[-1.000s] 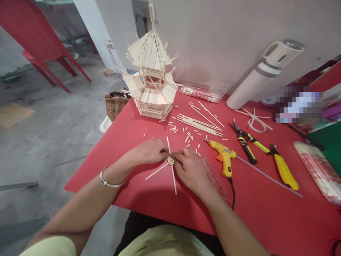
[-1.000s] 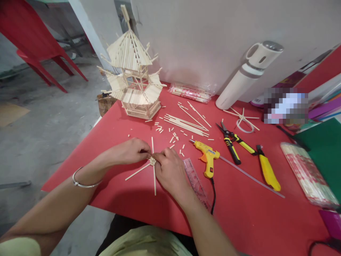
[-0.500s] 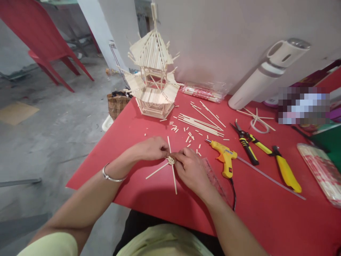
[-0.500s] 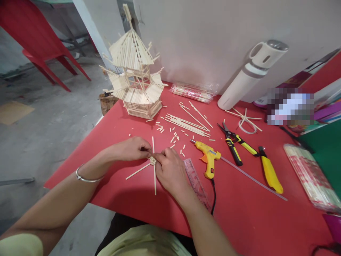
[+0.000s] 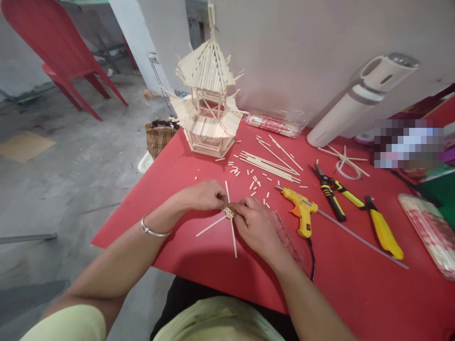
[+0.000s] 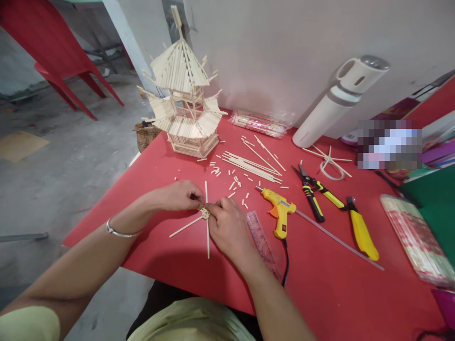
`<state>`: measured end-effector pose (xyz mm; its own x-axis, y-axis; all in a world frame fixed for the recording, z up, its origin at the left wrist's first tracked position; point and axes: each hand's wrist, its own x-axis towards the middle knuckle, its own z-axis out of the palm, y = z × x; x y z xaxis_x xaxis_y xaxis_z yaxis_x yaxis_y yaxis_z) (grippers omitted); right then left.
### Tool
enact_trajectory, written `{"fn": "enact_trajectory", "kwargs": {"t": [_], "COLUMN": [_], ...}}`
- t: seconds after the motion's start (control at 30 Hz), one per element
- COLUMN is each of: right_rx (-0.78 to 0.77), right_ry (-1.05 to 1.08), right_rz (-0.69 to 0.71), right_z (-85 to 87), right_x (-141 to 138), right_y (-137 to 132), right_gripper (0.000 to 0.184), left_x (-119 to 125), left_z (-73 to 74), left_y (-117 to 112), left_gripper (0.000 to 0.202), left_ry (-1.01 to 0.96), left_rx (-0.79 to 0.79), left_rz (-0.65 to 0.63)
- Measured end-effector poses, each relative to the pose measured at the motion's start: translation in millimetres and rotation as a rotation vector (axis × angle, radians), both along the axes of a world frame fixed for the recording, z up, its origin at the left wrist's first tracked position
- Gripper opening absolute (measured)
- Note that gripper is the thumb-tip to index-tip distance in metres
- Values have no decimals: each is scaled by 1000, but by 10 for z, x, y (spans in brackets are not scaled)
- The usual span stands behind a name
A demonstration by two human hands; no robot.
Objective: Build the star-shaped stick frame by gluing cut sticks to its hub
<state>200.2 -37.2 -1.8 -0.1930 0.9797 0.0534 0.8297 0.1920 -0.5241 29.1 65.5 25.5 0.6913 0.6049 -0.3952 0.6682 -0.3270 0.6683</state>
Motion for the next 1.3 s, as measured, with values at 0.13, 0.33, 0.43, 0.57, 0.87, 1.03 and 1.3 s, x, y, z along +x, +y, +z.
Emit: {"fn": "enact_trajectory", "kwargs": {"t": [0.13, 0.33, 0.43, 0.57, 0.87, 1.03, 1.3], "right_rx": [-8, 11, 79, 198, -262, -344, -221], "right_ry": [15, 7, -11, -170, -409, -418, 67], "right_rz": [0, -3, -60, -354, -751, -818, -757], "right_z": [-16, 14, 109, 274, 154, 17, -197], "right_x": [-3, 23, 171, 560, 1085, 1106, 1398], "right_y": [-6, -3, -39, -194, -460, -393, -402], "right_gripper": [33, 33, 33, 30, 62, 67, 40], "left_x": [-6, -14, -18, -18, -4, -11, -34], "left_z": [-13, -36, -46, -39, 21, 17, -27], "left_y": [2, 5, 9, 9, -15, -26, -34], "left_gripper": [19, 19, 18, 18, 12, 10, 8], "left_ry": [-5, -16, -40, -39, -43, -71, -85], "left_rx": [2, -1, -11, -24, -46, -65, -79], "left_rz": [-1, 1, 3, 11, 52, 62, 77]}}
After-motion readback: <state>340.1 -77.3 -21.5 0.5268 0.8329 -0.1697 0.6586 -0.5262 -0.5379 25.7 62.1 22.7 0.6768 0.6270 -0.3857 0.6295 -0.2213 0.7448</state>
